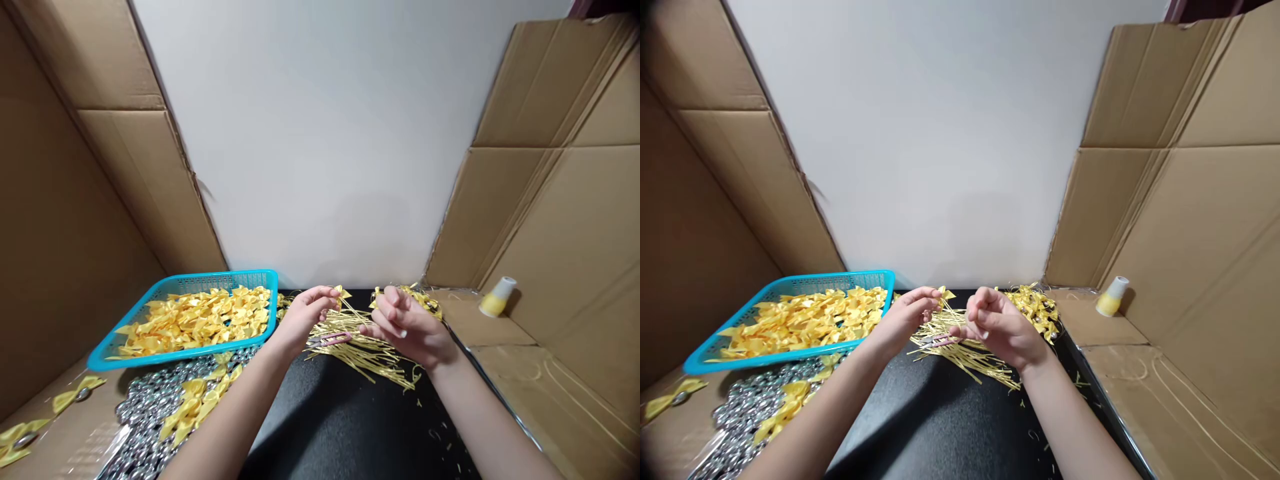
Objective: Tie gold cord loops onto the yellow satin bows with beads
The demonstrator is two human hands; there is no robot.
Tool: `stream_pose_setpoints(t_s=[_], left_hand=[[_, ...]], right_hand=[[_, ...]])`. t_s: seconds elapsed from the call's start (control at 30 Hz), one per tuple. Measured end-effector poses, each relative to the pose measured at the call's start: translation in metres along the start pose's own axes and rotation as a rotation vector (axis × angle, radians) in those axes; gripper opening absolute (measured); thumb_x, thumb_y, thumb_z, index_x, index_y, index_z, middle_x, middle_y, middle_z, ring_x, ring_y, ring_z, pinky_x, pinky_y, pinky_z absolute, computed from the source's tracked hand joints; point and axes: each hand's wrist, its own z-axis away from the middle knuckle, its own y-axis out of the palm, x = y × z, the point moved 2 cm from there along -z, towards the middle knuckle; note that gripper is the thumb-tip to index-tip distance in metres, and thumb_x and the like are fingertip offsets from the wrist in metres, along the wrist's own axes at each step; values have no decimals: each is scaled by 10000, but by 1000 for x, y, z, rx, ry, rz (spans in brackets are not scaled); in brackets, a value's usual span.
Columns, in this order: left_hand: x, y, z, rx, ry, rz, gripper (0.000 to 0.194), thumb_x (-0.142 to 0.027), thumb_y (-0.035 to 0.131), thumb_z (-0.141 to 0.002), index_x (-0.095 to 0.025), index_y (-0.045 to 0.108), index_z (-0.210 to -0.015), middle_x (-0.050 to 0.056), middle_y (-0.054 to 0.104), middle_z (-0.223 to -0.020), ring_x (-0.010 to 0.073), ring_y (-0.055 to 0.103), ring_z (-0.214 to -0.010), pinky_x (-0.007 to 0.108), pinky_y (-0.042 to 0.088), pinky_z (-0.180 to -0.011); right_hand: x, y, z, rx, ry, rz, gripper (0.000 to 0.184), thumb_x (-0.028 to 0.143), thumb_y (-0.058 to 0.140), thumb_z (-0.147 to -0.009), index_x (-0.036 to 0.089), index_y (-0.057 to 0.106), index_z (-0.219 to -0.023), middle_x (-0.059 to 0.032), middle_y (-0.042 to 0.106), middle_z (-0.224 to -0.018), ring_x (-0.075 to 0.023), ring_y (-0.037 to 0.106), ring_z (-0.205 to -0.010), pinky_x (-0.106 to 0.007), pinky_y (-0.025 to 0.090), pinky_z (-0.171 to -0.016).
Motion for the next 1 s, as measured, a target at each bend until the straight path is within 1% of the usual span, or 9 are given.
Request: stream_pose_setpoints(t_s=[0.13, 0.23, 0.4, 0.5, 0.6, 0.7, 0.8, 0.9, 1.0], left_hand=[[-1, -1, 0, -9, 22, -56, 139, -189, 650, -656, -175, 704, -784, -3, 664, -702, 84, 429, -567, 219, 303, -561], [-3, 1, 1, -3, 39, -79, 124, -180, 637, -659, -179, 699, -766, -6, 657, -698, 99, 452, -599, 229, 311, -578], [-6, 4, 6, 29, 54, -115, 110, -173, 617, -663, -186, 686, -747, -18, 640, -674, 115, 511, -650, 231, 333, -606], [-7, 5, 7, 36, 75, -126, 86, -185, 630, -664, -182, 679, -734, -10, 645, -708, 130, 552, -699, 229, 360, -627], [-5, 5, 5, 5, 83, -76, 86, -198, 646, -658, -177, 674, -736, 1, 643, -734, 136, 569, -720, 228, 390, -652], [0, 4, 2, -29, 33, 63, 110, -201, 671, -634, -173, 660, -740, 2, 629, -763, 130, 577, -727, 228, 427, -671], [3, 6, 1, -41, -11, 173, 142, -210, 707, -619, -174, 646, -742, -6, 606, -766, 127, 583, -738, 237, 465, -692], [4, 7, 2, -67, 11, 152, 134, -212, 709, -629, -168, 648, -740, 0, 613, -770, 128, 585, -746, 234, 473, -691], [3, 7, 4, -70, 81, 25, 99, -219, 680, -669, -165, 656, -748, 8, 633, -782, 135, 580, -753, 234, 458, -686]], right_hand=[[12, 3, 5, 32, -42, -27, 107, 153, 723, -793, 204, 629, -788, 83, 567, -683, -23, 442, -518, -345, 519, -866], [17, 5, 8, 32, -56, -20, 111, 141, 712, -800, 206, 626, -774, 84, 552, -667, -28, 432, -520, -351, 509, -887], [25, 9, 10, 4, -71, -4, 120, 125, 709, -796, 204, 628, -754, 83, 571, -677, -32, 451, -534, -343, 515, -876], [27, 11, 10, -36, -37, 22, 120, 135, 726, -781, 209, 635, -757, 85, 585, -677, -30, 450, -518, -334, 529, -837], [24, 12, 10, -70, 32, 58, 125, 154, 752, -760, 210, 641, -760, 84, 597, -681, -25, 449, -501, -339, 535, -813], [16, 11, 8, -93, 106, 87, 137, 172, 773, -743, 205, 644, -774, 77, 606, -690, -29, 486, -521, -352, 535, -813], [7, 11, 4, -87, 151, 78, 137, 173, 775, -740, 198, 645, -775, 69, 611, -692, -38, 512, -542, -358, 531, -822], [2, 12, 3, -75, 162, 62, 127, 171, 770, -745, 192, 648, -775, 65, 613, -686, -41, 526, -554, -356, 524, -836], [4, 13, 3, -91, 120, 62, 121, 173, 765, -752, 196, 650, -780, 71, 608, -680, -37, 524, -551, -359, 514, -861]])
